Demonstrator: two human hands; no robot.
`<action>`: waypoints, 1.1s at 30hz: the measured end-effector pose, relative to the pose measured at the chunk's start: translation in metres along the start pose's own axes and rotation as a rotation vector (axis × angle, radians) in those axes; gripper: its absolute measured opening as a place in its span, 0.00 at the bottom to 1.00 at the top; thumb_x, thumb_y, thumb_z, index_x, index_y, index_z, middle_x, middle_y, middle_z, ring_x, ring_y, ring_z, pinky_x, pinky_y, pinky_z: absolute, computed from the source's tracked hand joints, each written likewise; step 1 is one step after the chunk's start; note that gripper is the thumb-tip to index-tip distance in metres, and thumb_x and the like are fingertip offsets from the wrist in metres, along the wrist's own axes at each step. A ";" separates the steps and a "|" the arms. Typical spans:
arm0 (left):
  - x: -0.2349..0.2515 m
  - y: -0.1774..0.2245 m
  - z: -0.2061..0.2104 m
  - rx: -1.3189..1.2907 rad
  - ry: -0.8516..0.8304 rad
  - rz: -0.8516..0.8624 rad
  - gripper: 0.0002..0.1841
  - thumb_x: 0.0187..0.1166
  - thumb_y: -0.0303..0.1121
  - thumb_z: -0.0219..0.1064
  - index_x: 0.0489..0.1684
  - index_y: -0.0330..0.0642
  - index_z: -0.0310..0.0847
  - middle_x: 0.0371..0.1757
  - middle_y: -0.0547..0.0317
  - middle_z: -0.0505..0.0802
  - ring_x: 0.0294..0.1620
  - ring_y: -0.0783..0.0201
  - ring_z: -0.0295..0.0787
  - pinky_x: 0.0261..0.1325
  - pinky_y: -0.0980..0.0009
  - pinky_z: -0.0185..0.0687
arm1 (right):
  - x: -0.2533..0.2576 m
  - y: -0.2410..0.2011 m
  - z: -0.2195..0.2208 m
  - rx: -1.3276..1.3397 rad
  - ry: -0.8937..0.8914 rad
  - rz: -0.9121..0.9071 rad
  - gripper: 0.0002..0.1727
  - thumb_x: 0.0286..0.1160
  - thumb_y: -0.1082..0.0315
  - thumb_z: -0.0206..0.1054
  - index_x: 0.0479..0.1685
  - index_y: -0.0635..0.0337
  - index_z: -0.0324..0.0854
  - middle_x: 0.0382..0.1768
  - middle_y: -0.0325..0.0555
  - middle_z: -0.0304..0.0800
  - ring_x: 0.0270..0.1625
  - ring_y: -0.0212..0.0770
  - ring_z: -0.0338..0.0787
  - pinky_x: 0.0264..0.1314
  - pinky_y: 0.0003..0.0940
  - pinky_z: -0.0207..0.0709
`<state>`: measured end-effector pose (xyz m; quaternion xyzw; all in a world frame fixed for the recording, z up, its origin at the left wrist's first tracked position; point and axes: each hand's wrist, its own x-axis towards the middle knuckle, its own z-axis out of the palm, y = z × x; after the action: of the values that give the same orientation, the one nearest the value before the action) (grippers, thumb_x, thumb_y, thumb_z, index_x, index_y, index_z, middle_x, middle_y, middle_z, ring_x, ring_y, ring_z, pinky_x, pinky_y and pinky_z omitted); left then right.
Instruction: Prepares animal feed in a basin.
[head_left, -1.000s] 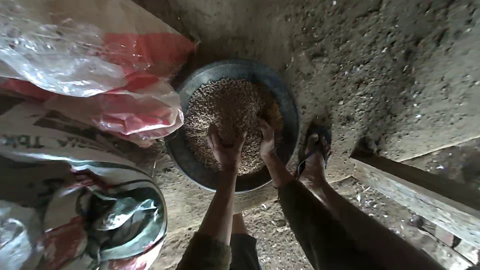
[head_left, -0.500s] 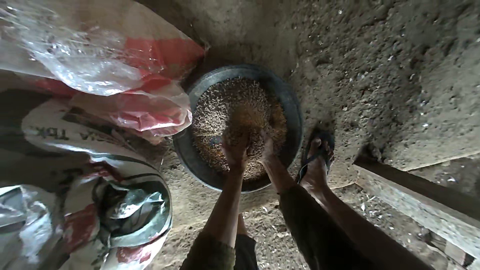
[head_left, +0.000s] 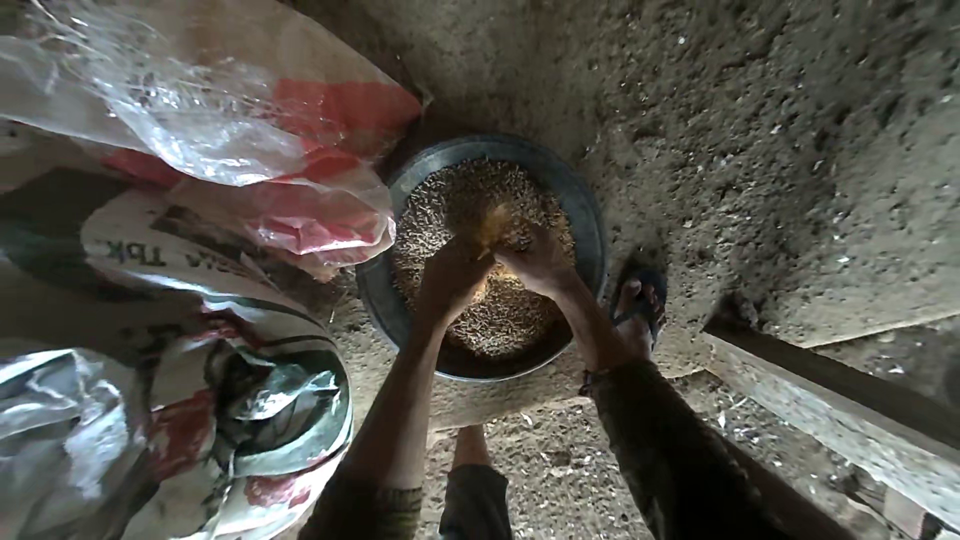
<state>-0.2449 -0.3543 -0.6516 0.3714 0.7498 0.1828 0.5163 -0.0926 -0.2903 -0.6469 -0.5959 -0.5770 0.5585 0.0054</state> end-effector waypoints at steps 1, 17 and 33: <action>0.001 0.001 -0.006 0.071 -0.054 -0.018 0.24 0.77 0.48 0.74 0.65 0.42 0.83 0.47 0.45 0.93 0.47 0.50 0.90 0.53 0.44 0.83 | 0.002 -0.002 -0.003 -0.100 -0.038 -0.022 0.25 0.79 0.51 0.71 0.68 0.56 0.84 0.47 0.55 0.93 0.49 0.51 0.93 0.54 0.58 0.83; 0.068 -0.062 0.036 -0.084 0.410 0.366 0.43 0.73 0.64 0.64 0.84 0.44 0.71 0.88 0.46 0.69 0.91 0.53 0.58 0.92 0.54 0.49 | 0.086 0.062 0.025 0.107 0.473 -0.574 0.24 0.88 0.62 0.49 0.66 0.66 0.86 0.64 0.55 0.91 0.65 0.42 0.90 0.71 0.39 0.80; 0.032 -0.016 0.070 -0.747 0.390 0.000 0.32 0.73 0.43 0.79 0.77 0.47 0.73 0.62 0.56 0.90 0.57 0.66 0.90 0.59 0.64 0.88 | 0.030 0.032 0.059 0.901 0.249 0.031 0.16 0.84 0.61 0.63 0.65 0.55 0.78 0.49 0.35 0.89 0.49 0.22 0.87 0.54 0.22 0.84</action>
<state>-0.1934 -0.3482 -0.7107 0.1171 0.7154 0.5092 0.4639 -0.1193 -0.3182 -0.7097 -0.6054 -0.2630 0.6775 0.3245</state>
